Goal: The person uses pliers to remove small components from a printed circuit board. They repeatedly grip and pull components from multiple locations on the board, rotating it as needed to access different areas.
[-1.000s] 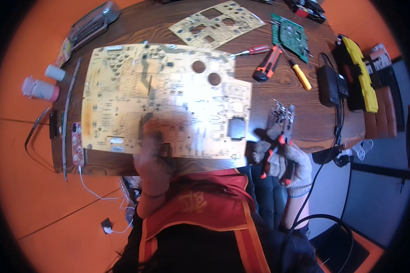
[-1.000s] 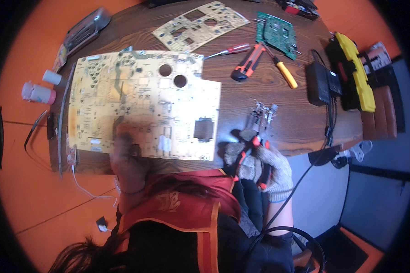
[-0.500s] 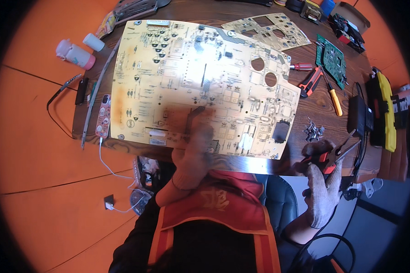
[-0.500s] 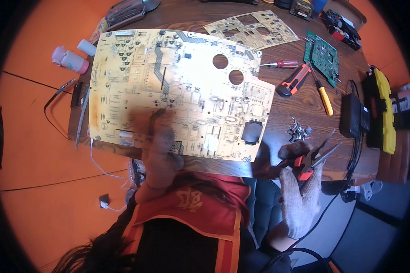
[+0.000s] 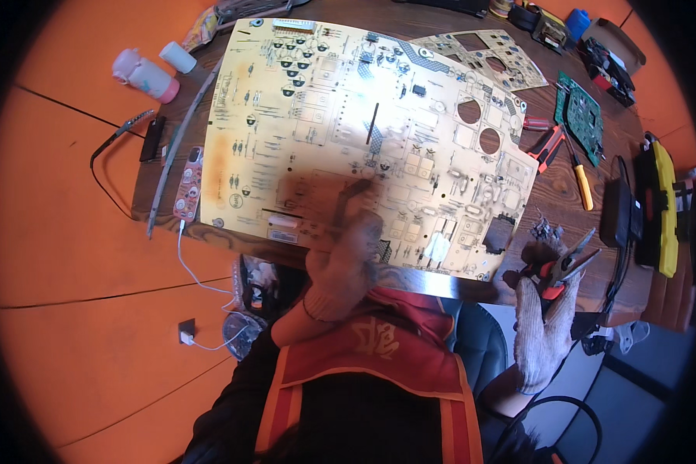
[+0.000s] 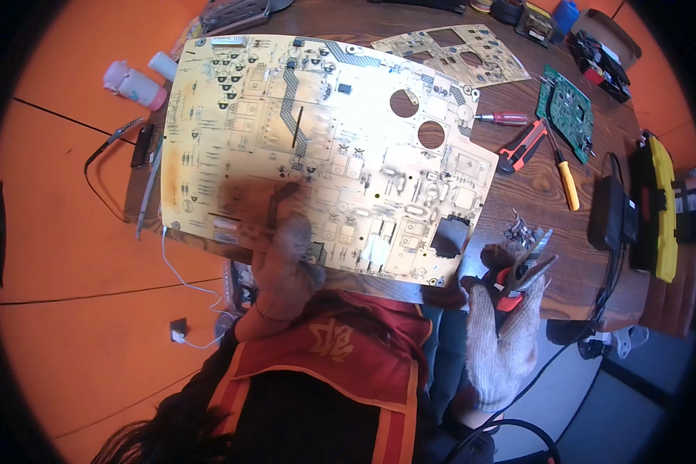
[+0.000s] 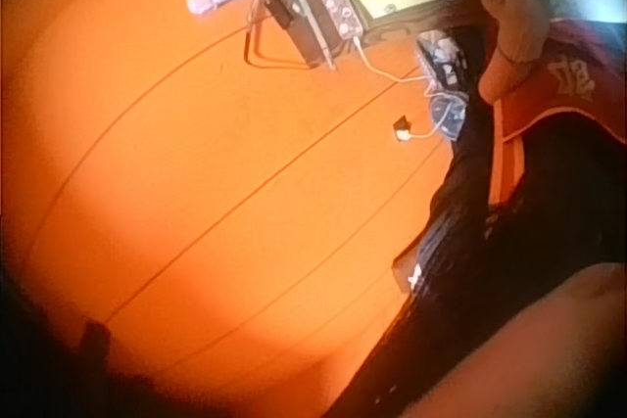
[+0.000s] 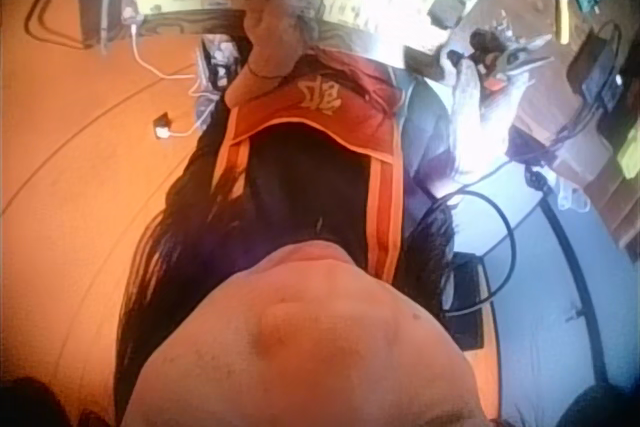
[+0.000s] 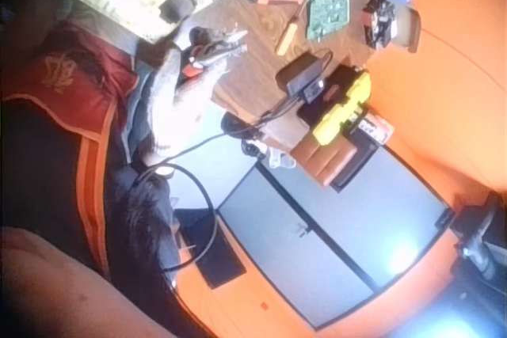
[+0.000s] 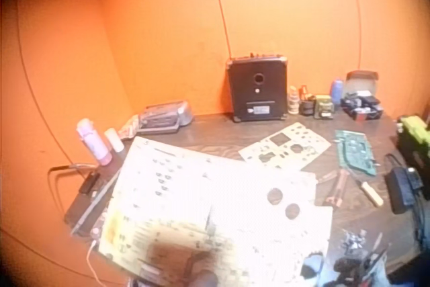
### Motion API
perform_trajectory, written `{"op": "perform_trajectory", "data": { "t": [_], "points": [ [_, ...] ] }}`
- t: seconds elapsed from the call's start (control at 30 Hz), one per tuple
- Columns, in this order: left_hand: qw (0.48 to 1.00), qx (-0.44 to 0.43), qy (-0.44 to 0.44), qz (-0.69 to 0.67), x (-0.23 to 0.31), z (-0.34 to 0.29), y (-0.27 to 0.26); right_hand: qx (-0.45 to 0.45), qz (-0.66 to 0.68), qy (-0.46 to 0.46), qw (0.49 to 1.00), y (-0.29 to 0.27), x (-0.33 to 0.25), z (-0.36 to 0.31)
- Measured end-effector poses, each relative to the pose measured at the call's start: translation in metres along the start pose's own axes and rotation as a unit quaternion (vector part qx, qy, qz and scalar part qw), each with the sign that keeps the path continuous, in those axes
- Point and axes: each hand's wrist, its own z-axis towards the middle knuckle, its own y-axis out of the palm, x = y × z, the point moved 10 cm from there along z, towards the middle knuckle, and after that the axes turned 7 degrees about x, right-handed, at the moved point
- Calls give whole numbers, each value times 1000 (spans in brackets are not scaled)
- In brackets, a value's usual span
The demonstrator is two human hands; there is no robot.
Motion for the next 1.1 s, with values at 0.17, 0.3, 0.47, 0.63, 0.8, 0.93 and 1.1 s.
{"op": "perform_trajectory", "data": {
  "t": [0.17,0.3,0.47,0.63,0.8,0.93,1.1],
  "points": [
    [909,-51,206,360,25,-8,6,53,-211,-242,946,8,-39,-4],
    [946,-1,145,291,14,-11,-14,62,-241,-306,919,17,-45,3],
    [779,-75,362,506,37,-25,22,44,-243,-348,905,26,-48,-1],
    [668,-144,464,563,45,-30,54,67,-260,-352,897,23,-45,3],
    [707,-165,384,571,42,-27,57,78,-252,-336,904,15,-36,8],
    [798,-86,201,561,26,-5,22,74,-299,-333,891,16,-32,10],
    [806,-38,160,569,16,-5,-8,71,-298,-337,890,16,-32,11]
  ]
}}
